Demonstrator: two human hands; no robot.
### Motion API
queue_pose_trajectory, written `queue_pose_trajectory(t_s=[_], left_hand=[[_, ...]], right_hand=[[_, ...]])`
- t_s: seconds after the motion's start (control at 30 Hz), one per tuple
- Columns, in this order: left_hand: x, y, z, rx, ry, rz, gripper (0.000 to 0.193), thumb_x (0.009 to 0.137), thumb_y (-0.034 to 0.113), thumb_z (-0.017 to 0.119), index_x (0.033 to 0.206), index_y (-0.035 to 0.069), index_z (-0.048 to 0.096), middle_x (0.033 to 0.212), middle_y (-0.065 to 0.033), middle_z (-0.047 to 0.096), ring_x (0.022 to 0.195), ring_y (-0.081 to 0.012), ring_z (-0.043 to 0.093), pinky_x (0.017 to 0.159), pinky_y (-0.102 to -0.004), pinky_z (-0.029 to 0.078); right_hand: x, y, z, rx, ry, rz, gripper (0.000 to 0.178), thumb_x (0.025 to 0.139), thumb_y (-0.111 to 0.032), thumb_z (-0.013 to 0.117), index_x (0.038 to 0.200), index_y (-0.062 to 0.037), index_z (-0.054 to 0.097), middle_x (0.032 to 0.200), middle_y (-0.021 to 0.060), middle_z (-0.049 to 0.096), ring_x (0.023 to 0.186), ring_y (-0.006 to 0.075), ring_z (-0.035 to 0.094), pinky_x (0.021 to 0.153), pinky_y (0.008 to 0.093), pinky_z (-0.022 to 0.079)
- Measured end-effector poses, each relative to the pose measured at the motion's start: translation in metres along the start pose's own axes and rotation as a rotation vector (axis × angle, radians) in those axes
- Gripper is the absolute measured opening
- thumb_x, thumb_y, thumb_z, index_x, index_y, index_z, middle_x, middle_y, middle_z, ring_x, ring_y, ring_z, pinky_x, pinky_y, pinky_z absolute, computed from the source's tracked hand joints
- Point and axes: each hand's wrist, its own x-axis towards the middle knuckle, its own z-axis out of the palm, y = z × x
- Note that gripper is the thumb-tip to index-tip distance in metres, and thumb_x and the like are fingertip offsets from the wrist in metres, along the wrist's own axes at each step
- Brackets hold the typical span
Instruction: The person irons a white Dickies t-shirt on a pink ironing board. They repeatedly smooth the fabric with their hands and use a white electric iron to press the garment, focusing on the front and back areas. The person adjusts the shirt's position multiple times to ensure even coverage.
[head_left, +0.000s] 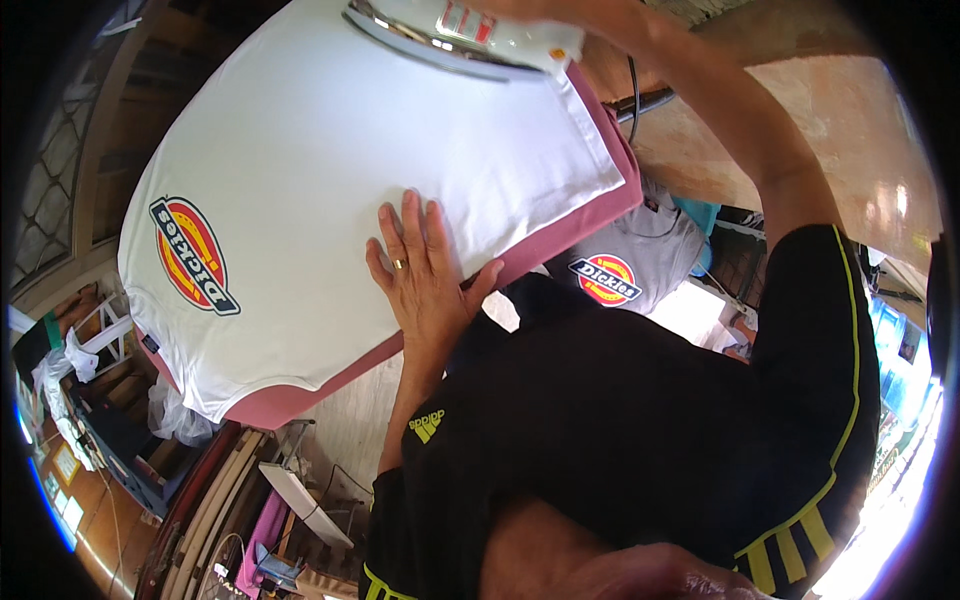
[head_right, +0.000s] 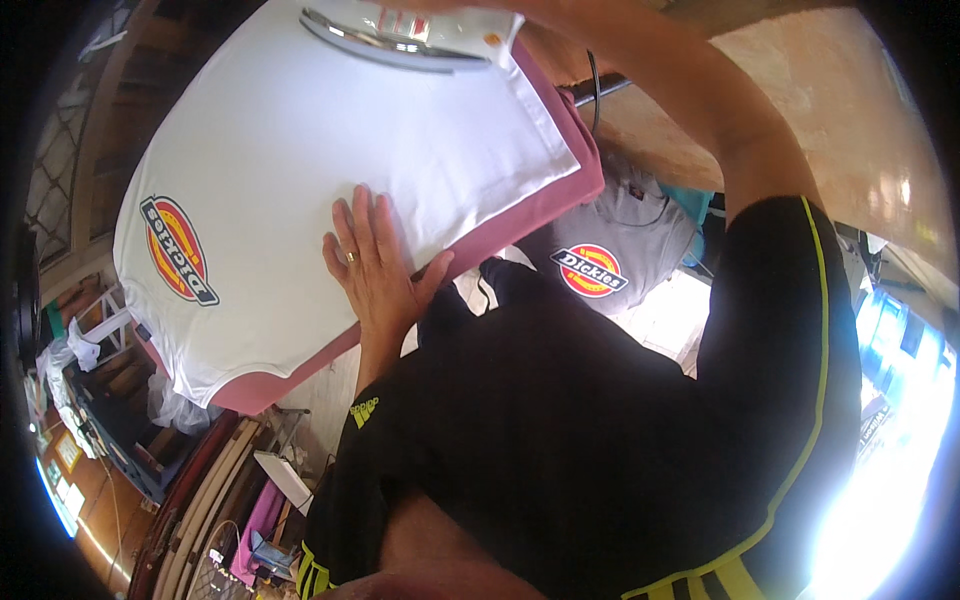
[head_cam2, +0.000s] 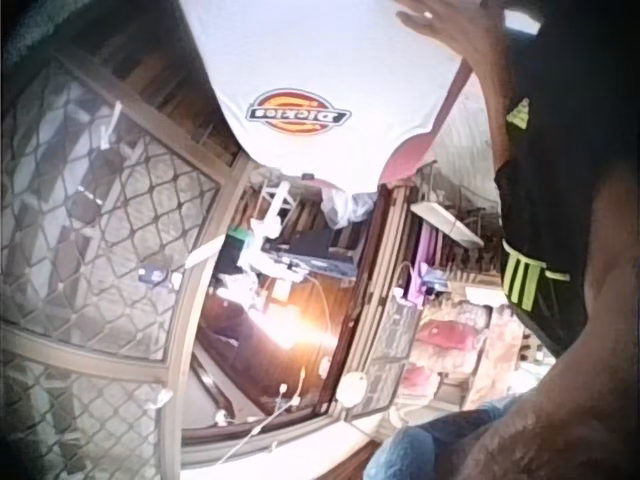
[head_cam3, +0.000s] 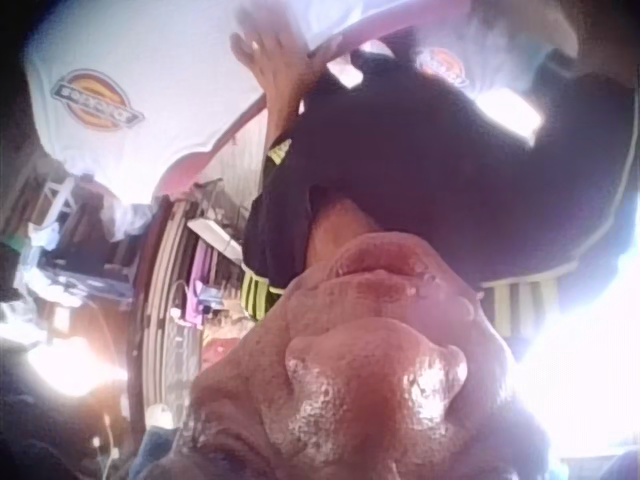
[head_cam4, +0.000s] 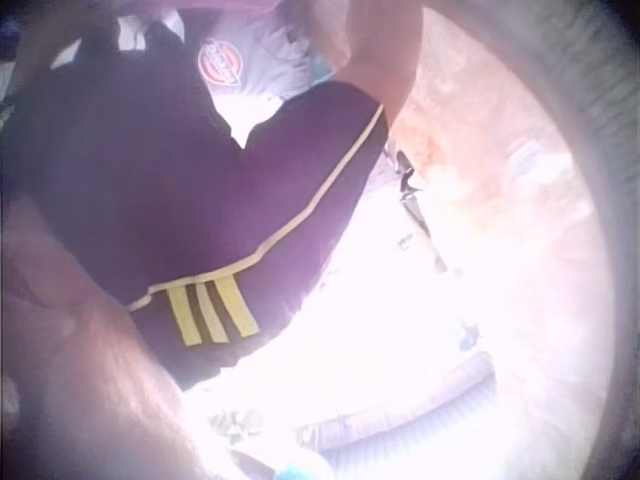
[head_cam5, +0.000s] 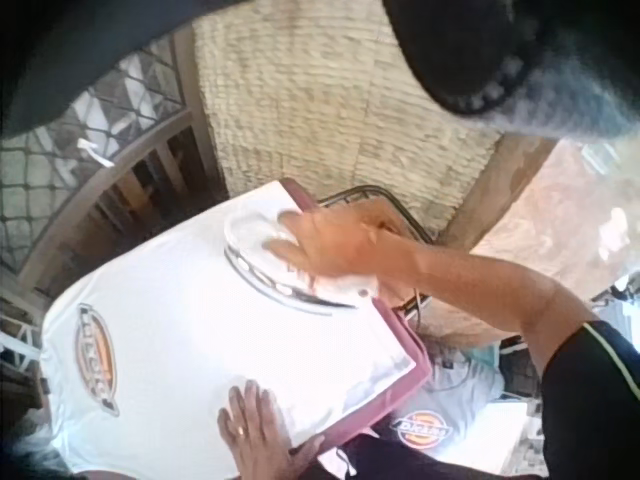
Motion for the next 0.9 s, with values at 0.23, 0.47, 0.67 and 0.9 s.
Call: queue_pose_trajectory(t_s=[0.23,0.47,0.67,0.9], left_hand=[[-0.002,-0.001,0.000,0.001,-0.012,0.007,0.101,0.083,0.066,0.063,0.153,0.002,0.028,0.162,-0.0220,0.023,0.147,-0.0474,0.022,0.108,-0.0681,0.020],[-0.012,0.002,0.005,0.034,-0.036,-0.048,0.102,0.083,0.063,0.065,0.154,0.001,0.025,0.162,-0.0233,0.020,0.149,-0.0484,0.015,0.111,-0.0684,0.015],[-0.014,0.009,-0.003,-0.049,-0.018,-0.117,0.099,0.086,0.059,0.064,0.154,-0.001,0.024,0.163,-0.0238,0.018,0.150,-0.0470,0.014,0.112,-0.0669,0.014],[-0.059,-0.061,-0.013,0.180,0.037,-0.395,0.079,0.100,0.050,0.045,0.156,-0.001,0.024,0.165,-0.0204,0.019,0.152,-0.0422,0.013,0.117,-0.0587,0.009]], right_hand=[[-0.134,-0.010,-0.022,0.154,-0.222,0.038,0.045,0.094,-0.037,0.068,0.121,-0.0021,0.061,0.096,0.0209,0.069,0.082,0.0373,0.068,0.074,0.0490,0.053],[-0.160,-0.006,-0.035,0.117,-0.140,-0.239,0.045,0.091,-0.034,0.070,0.123,-0.0034,0.062,0.087,0.0181,0.069,0.087,0.0360,0.066,0.076,0.0458,0.051],[-0.097,-0.044,-0.042,0.225,-0.598,-0.191,0.039,0.088,-0.034,0.070,0.115,-0.0054,0.066,0.081,0.0172,0.068,0.081,0.0357,0.065,0.070,0.0466,0.049],[-0.091,-0.078,-0.010,0.413,-0.503,-0.518,0.038,0.089,-0.040,0.066,0.107,-0.0064,0.068,0.075,0.0204,0.066,0.078,0.0376,0.067,0.070,0.0479,0.052]])
